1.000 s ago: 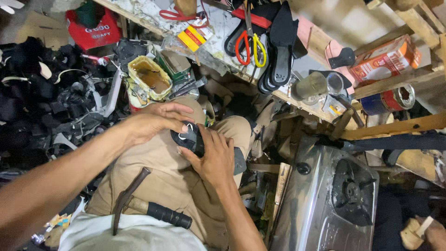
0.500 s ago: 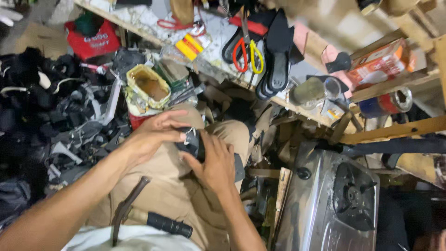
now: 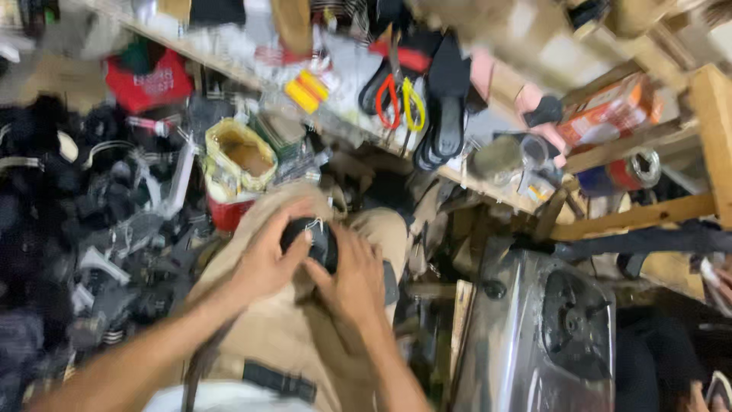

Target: The person repairs a black high-heeled shoe by hammering the heel, cutting a strap with scissors, and attaching a new strap using a staple gun. They repeatedly adjust and press the strap to secure it.

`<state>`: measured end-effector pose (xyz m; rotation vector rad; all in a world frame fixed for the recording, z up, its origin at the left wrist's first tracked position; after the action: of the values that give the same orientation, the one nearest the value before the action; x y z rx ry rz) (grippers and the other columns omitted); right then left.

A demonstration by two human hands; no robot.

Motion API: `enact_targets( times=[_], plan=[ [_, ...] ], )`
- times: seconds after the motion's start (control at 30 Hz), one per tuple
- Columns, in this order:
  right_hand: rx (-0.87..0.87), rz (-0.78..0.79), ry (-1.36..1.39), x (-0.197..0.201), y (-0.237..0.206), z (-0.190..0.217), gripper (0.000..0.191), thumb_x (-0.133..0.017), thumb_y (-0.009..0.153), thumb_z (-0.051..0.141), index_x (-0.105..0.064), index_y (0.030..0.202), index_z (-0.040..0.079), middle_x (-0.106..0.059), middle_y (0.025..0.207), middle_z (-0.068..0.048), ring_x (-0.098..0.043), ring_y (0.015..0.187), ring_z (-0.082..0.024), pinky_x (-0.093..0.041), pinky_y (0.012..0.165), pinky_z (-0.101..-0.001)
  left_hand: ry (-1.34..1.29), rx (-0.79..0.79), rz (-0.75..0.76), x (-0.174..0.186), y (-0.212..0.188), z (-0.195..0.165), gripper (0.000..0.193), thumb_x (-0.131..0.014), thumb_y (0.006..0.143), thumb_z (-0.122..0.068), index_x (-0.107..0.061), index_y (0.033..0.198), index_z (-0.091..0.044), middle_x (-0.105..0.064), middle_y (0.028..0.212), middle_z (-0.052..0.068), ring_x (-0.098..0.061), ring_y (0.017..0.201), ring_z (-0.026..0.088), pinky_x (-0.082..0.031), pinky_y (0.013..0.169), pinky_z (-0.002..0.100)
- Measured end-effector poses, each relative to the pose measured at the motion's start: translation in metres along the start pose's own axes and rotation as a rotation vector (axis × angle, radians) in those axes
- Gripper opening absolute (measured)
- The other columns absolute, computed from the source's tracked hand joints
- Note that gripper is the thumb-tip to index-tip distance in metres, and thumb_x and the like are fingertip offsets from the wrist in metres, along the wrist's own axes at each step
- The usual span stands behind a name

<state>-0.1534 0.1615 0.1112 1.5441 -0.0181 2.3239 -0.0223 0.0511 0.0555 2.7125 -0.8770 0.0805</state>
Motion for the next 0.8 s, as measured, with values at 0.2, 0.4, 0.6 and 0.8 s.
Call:
enact_targets(
  times=[0.2,0.4,0.6,0.8],
  plan=[
    [-0.006,-0.02,0.022,0.002,0.0,0.006,0.073,-0.08,0.081,0.045,-0.056,0.138,0.006,-0.066,0.129,-0.015,-0.061,0.117,-0.037,-0.041,0.098,-0.0502,0.118,-0.148,0.153,0.011,-0.005,0.0,0.07,-0.071,0.093,-0.017,-0.039,0.153,-0.002,-0.06,0.14,0.015,-0.05,0.135,0.027,-0.034,0.113,0.041],
    [-0.029,0.051,0.033,0.013,0.003,0.017,0.087,-0.083,0.076,0.042,-0.046,0.149,0.012,-0.064,0.129,-0.017,-0.059,0.117,-0.038,-0.039,0.096,-0.0519,-0.163,0.195,0.354,0.009,0.016,0.002,0.083,-0.071,0.086,-0.014,-0.03,0.159,-0.013,-0.063,0.132,0.013,-0.058,0.122,0.021,-0.046,0.107,0.033],
    [-0.004,0.361,0.596,0.029,0.023,-0.006,0.07,-0.08,0.084,0.027,-0.053,0.146,0.011,-0.06,0.133,-0.013,-0.058,0.124,-0.031,-0.046,0.104,-0.0408,-0.251,0.183,0.42,0.017,0.013,0.01,0.081,-0.065,0.091,-0.011,-0.025,0.161,-0.015,-0.059,0.142,0.011,-0.055,0.126,0.018,-0.044,0.103,0.032],
    [0.003,0.212,0.709,0.003,0.032,-0.019,0.03,-0.074,0.095,0.014,-0.076,0.124,0.006,-0.065,0.117,-0.01,-0.06,0.115,-0.024,-0.048,0.102,-0.0353,-0.134,0.207,0.408,0.016,0.004,-0.006,0.078,-0.062,0.093,-0.01,-0.024,0.161,-0.018,-0.055,0.142,0.008,-0.053,0.126,0.017,-0.045,0.103,0.032]
  ],
)
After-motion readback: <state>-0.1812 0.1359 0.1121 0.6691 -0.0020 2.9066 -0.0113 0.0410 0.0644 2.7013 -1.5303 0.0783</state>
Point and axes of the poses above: each hand's wrist, its own y-axis towards the middle knuckle, its own x-axis out of the back of the hand, z = x × y, the point moved 2 cm from there along y, towards the middle knuckle
